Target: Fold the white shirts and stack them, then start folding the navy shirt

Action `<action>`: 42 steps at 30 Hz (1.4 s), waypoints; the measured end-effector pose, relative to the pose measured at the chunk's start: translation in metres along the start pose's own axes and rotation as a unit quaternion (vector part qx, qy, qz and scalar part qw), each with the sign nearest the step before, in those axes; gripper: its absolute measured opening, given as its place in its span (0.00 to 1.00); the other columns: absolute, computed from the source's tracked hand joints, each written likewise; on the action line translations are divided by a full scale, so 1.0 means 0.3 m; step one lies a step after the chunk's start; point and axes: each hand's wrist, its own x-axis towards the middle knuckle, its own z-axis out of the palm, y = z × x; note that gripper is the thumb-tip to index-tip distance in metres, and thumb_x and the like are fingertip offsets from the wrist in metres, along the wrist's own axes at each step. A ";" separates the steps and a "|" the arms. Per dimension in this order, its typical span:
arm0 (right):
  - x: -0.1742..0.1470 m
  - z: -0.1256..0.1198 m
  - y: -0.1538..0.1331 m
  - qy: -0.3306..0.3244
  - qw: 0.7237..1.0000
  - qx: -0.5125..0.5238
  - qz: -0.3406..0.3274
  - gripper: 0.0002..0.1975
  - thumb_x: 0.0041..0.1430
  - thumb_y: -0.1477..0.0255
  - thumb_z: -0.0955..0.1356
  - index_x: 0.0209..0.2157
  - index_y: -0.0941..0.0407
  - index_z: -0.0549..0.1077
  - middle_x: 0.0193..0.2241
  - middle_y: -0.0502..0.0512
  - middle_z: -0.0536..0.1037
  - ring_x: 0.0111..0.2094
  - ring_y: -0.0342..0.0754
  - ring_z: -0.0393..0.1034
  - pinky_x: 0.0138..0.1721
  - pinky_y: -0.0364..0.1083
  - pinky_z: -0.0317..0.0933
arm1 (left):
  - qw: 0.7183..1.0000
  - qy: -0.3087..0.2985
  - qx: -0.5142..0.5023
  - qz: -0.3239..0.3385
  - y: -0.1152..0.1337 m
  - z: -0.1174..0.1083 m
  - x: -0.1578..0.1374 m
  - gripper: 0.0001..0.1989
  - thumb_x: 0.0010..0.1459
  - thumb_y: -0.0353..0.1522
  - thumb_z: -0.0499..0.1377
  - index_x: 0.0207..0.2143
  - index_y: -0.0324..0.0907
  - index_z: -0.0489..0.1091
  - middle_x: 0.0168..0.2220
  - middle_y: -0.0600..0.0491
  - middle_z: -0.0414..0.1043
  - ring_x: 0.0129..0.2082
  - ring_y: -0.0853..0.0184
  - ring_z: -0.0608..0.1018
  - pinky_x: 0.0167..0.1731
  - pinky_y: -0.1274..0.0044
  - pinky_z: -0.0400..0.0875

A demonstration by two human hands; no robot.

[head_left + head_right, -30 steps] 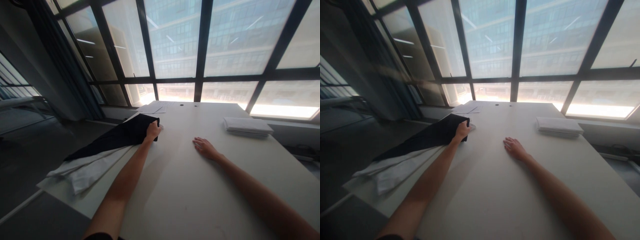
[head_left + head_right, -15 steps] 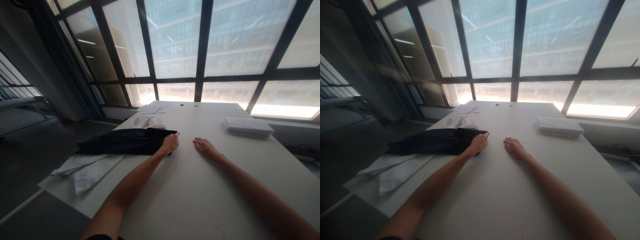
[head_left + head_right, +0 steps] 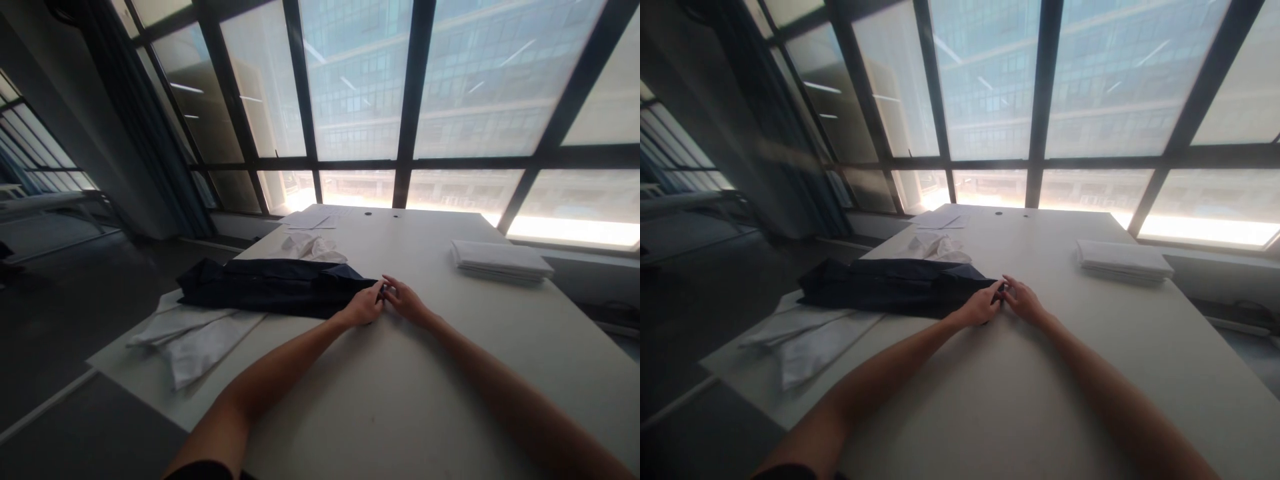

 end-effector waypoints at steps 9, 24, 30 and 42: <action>0.091 0.137 -0.106 0.044 0.999 -0.009 0.025 0.30 0.60 0.63 0.71 0.62 0.54 0.68 0.58 0.61 0.76 0.57 0.60 0.72 0.58 0.58 0.64 | 0.988 0.145 0.048 0.036 -0.266 -0.343 -0.193 0.16 0.65 0.30 0.51 0.47 0.41 0.76 0.48 0.47 0.78 0.49 0.60 0.79 0.55 0.70 0.71; 0.135 0.019 -0.024 0.100 0.987 0.041 0.117 0.14 0.53 0.71 0.66 0.37 0.55 0.84 0.38 0.59 0.85 0.41 0.56 0.80 0.48 0.50 0.70 | 0.876 0.339 0.273 -0.209 -0.851 -0.622 -0.626 0.28 0.68 0.42 0.41 0.55 0.35 0.70 0.55 0.38 0.74 0.57 0.51 0.74 0.59 0.60 0.65; -0.085 -0.286 0.181 0.118 0.976 0.009 0.181 0.17 0.49 0.64 0.67 0.35 0.57 0.84 0.33 0.59 0.85 0.38 0.59 0.79 0.43 0.52 0.70 | 0.899 0.270 0.273 -0.210 -0.870 -0.604 -0.608 0.32 0.68 0.45 0.39 0.59 0.35 0.69 0.57 0.38 0.73 0.59 0.50 0.72 0.60 0.58 0.64; -0.571 -0.889 0.544 0.170 0.899 -0.211 0.345 0.19 0.50 0.62 0.65 0.40 0.49 0.83 0.32 0.70 0.81 0.42 0.79 0.75 0.41 0.68 0.64 | 0.927 0.174 0.280 -0.178 -0.856 -0.601 -0.590 0.31 0.67 0.48 0.40 0.56 0.39 0.69 0.59 0.42 0.71 0.62 0.53 0.70 0.64 0.60 0.60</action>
